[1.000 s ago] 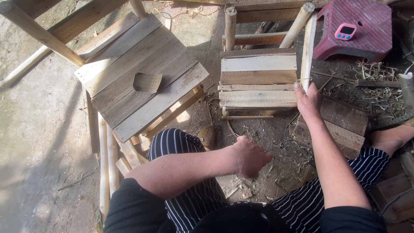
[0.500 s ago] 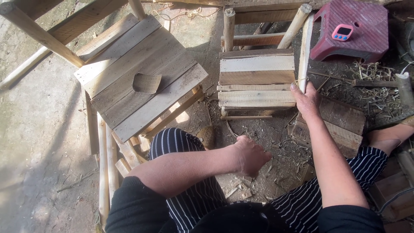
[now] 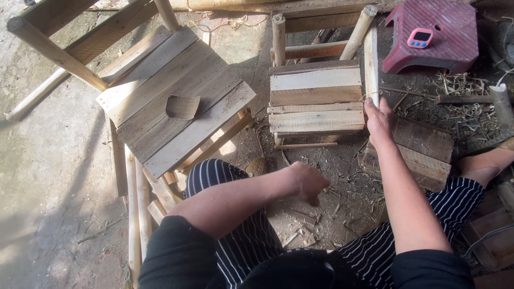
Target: The person sits on the ground assembling small wooden stool frames. They hammer wooden crossbars onto a stool frame, fit and press round wooden dowels into joints, and fit a notched wooden piece onto a leg, working on the frames in their lap.
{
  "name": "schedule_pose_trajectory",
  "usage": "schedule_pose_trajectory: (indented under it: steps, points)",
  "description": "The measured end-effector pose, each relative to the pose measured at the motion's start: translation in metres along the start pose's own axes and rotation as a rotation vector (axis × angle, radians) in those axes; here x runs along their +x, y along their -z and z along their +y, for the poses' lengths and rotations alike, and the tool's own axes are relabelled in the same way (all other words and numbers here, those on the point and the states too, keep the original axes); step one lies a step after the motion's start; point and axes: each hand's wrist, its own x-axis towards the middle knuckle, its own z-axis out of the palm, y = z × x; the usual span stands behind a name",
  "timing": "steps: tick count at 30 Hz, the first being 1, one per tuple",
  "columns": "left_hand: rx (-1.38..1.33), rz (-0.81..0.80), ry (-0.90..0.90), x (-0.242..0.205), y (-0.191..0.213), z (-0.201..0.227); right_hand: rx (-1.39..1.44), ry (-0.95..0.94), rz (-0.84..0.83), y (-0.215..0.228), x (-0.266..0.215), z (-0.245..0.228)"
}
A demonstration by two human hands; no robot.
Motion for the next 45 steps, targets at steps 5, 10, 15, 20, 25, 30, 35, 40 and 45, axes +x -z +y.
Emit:
schedule_pose_trajectory:
  steps: [5, 10, 15, 20, 25, 30, 35, 40, 45]
  points:
    - [-0.005, 0.210, 0.182, 0.021, 0.023, -0.085, 0.288, -0.163, 0.084, 0.017, -0.012, 0.016]
    - [-0.199, 0.452, 0.397, -0.005, 0.055, -0.139, 0.320, -0.314, 0.000, 0.054, -0.071, 0.039]
    - [-0.465, 0.673, 0.751, -0.037, 0.051, -0.178, 0.274, -0.545, -0.095, 0.061, -0.159, 0.103]
    - [-1.227, 1.135, 0.615, 0.019, -0.025, -0.175, 0.312, -0.797, -0.175, 0.060, -0.230, 0.177]
    - [-1.738, 1.370, 0.546, 0.086, -0.075, -0.173, 0.274, -1.000, -0.227, 0.060, -0.248, 0.239]
    - [-1.763, 1.367, 0.494, 0.095, -0.063, -0.179, 0.025, -0.961, -0.297, 0.050, -0.247, 0.294]
    - [-2.050, 1.382, 0.515, 0.099, -0.046, -0.201, -0.163, -0.837, -0.352, 0.042, -0.251, 0.314]
    - [-2.189, 1.476, 0.576, 0.105, -0.003, -0.220, -0.187, -0.888, -0.426, 0.046, -0.245, 0.290]
    - [-2.119, 1.427, 0.655, 0.061, 0.061, -0.191, -0.096, -0.872, -0.465, 0.049, -0.247, 0.264]
